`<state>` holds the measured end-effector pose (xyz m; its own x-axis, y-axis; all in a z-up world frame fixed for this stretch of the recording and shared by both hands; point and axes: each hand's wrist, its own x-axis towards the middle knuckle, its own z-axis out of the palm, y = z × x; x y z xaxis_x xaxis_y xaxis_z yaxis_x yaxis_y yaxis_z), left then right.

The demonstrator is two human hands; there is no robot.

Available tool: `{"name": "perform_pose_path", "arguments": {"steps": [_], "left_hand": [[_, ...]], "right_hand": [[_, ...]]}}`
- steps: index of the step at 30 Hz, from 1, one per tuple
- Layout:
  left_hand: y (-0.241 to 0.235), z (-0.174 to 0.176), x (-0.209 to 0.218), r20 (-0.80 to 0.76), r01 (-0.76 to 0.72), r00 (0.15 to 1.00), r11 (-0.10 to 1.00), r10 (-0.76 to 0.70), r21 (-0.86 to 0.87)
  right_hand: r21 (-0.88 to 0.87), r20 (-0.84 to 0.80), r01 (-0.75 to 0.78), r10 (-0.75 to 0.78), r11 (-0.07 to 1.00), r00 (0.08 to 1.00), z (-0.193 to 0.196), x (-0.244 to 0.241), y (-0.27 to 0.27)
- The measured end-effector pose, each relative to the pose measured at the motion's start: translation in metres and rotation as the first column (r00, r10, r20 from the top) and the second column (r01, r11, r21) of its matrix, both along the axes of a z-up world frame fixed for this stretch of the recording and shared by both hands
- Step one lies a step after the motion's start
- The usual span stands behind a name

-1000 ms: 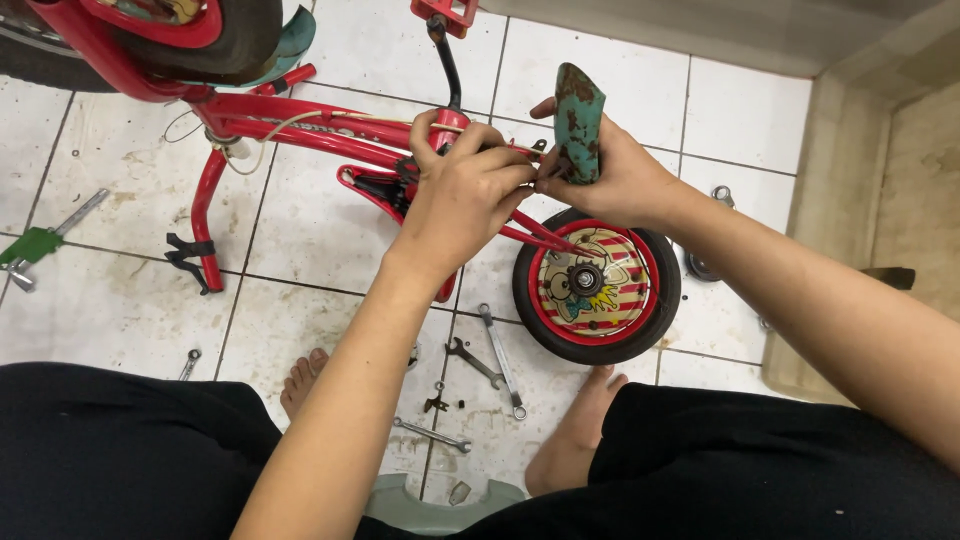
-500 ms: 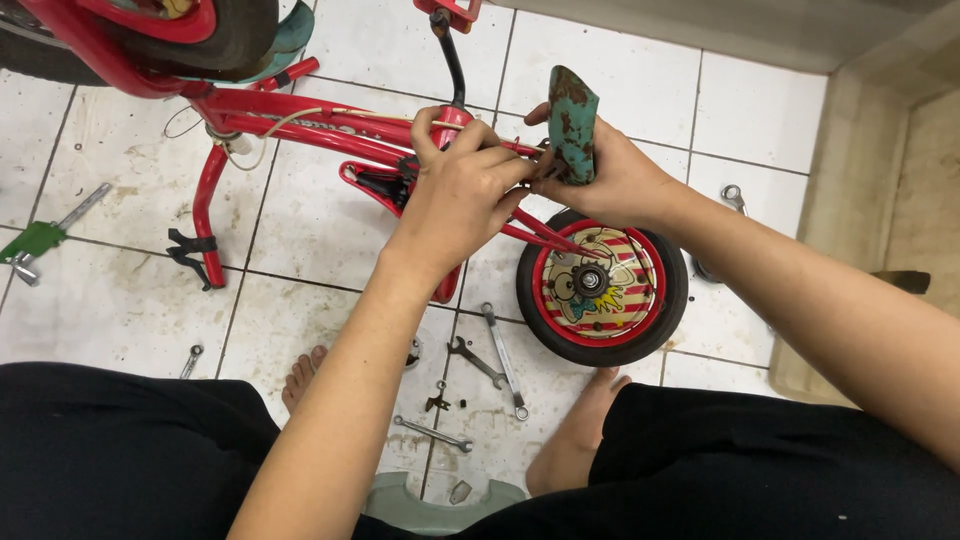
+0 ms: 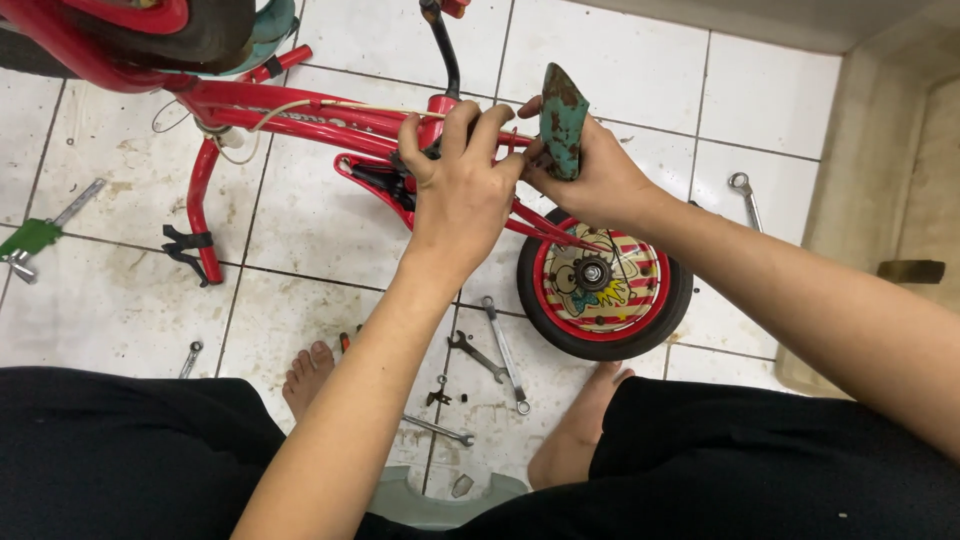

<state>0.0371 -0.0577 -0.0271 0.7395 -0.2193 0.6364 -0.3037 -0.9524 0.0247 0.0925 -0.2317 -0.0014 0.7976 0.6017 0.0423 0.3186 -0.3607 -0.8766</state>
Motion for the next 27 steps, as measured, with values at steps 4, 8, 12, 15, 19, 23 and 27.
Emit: {"name": "perform_pose_path", "arguments": {"steps": [4,8,12,15,19,23,27], "left_hand": [[0.002,-0.003,0.0,-0.074,0.028,0.997,0.999,-0.031,-0.037],[0.0,-0.006,0.0,-0.042,0.009,0.999,1.0,-0.009,-0.007],[-0.003,-0.011,-0.001,-0.062,-0.034,0.997,0.999,0.036,0.028],[-0.003,-0.014,0.0,-0.072,-0.042,0.996,0.999,0.044,0.031],[-0.002,-0.008,0.002,-0.082,-0.035,0.996,0.999,0.038,0.036],[-0.003,-0.014,0.005,-0.085,-0.159,0.982,0.98,0.17,0.123],[-0.007,-0.014,0.008,-0.169,-0.224,0.951,0.953,0.259,0.204]], "right_hand": [[-0.027,-0.011,0.024,-0.024,0.999,1.0,-0.006,0.001,0.0],[0.016,-0.03,0.002,-0.001,1.0,1.0,-0.012,0.003,-0.001],[0.006,0.003,-0.007,0.007,1.0,1.0,-0.011,0.002,-0.003],[-0.001,0.006,0.012,-0.012,1.0,1.0,-0.011,0.001,-0.003],[0.004,0.053,0.008,-0.008,1.0,0.999,-0.007,0.002,-0.003],[-0.062,0.054,-0.003,0.006,0.998,0.999,-0.011,0.005,-0.007],[-0.124,0.076,-0.004,0.014,0.992,0.997,-0.02,0.007,-0.011]]}}
